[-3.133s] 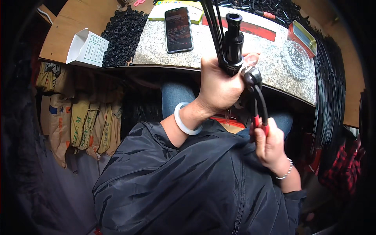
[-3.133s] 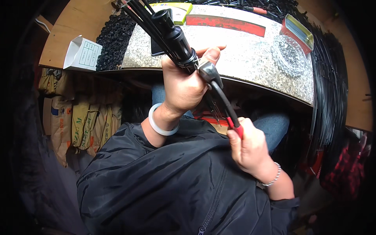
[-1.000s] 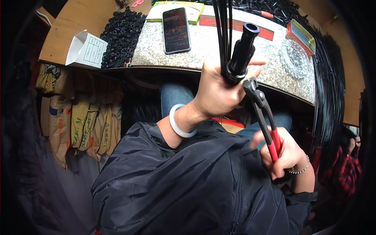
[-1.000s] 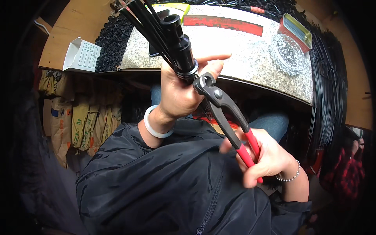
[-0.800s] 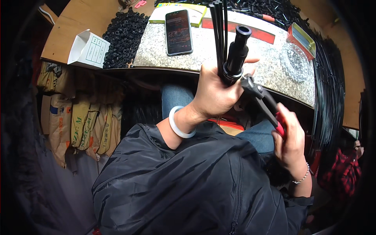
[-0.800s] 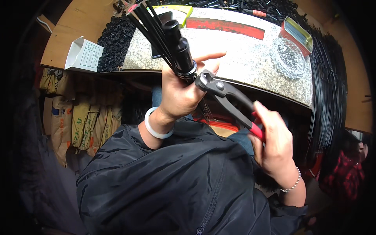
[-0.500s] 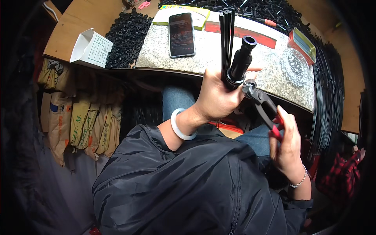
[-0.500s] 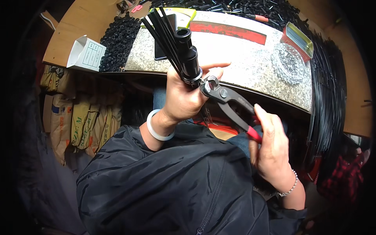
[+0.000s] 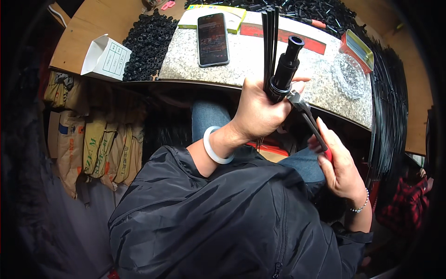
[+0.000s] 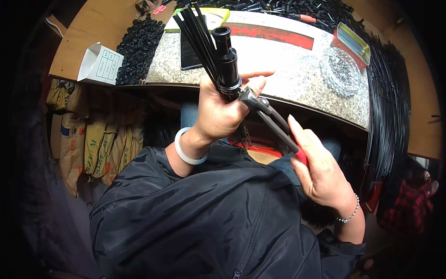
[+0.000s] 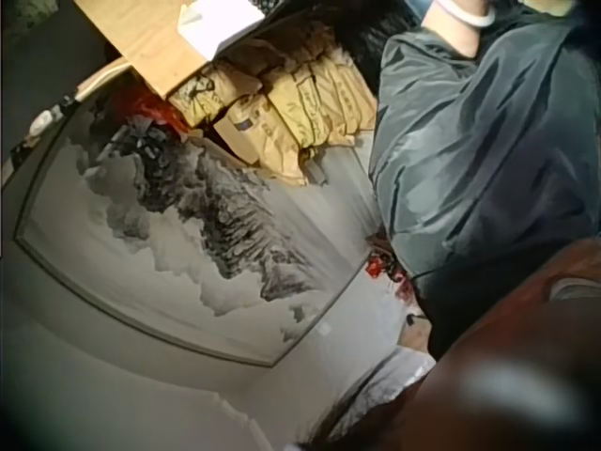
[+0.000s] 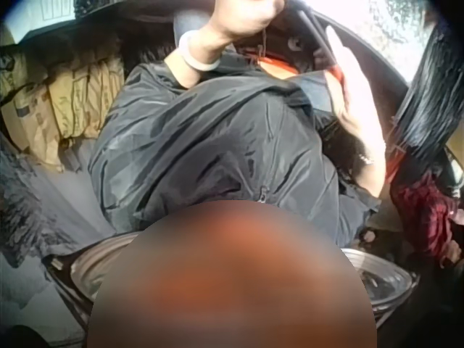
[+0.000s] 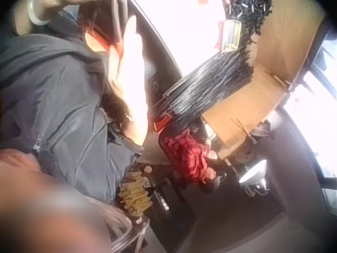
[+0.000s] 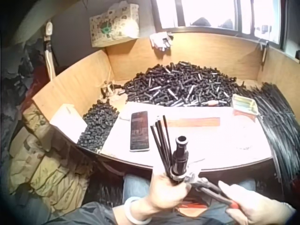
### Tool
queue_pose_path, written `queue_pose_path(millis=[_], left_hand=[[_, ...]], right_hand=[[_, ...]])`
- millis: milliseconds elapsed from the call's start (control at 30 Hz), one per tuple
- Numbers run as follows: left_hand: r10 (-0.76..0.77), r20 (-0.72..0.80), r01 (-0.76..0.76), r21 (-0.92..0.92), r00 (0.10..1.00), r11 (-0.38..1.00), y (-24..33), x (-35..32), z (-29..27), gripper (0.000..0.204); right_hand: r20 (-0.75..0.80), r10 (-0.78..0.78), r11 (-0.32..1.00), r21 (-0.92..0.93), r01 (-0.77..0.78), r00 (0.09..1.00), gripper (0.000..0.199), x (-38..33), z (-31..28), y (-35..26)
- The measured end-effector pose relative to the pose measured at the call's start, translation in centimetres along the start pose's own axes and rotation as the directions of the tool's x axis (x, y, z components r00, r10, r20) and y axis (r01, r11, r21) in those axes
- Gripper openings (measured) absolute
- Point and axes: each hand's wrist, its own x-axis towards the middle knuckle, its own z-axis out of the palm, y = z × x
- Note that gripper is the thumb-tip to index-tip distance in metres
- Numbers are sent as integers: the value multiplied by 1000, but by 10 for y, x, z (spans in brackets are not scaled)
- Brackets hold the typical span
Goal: The person is using pliers and their hands to assemble various black plastic and metal components that appear to be for umbrellas at a factory workbench.
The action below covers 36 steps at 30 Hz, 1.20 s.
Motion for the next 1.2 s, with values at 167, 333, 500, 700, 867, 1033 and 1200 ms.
queue_pose_path(millis=[167,333,500,700,867,1033,1200], left_hand=[[171,-48,-166,92,984,982,-4,3,5,13],[85,4,-86,27,996,996,-4,2,8,24],[14,8,-13,-46,1000,999,-13,4,15,23],[64,-104,-60,46,992,997,-9,6,11,16],[0,-66,5,72,998,997,-6,6,16,16],[99,-65,-92,105,993,990,-5,8,20,15],[88,-44,-82,130,995,988,0,7,17,13]], right_hand=[[-6,8,998,60,-8,1000,57,4,-2,4],[106,228,854,456,-251,968,22,-1,6,19],[20,271,787,572,-233,962,29,3,31,36],[-535,138,954,-153,-257,833,15,41,-51,89],[-619,232,636,-488,-598,751,27,68,-107,127],[-560,308,621,-495,-608,769,30,94,-109,124],[-578,304,554,-540,-634,758,25,96,-108,132]])
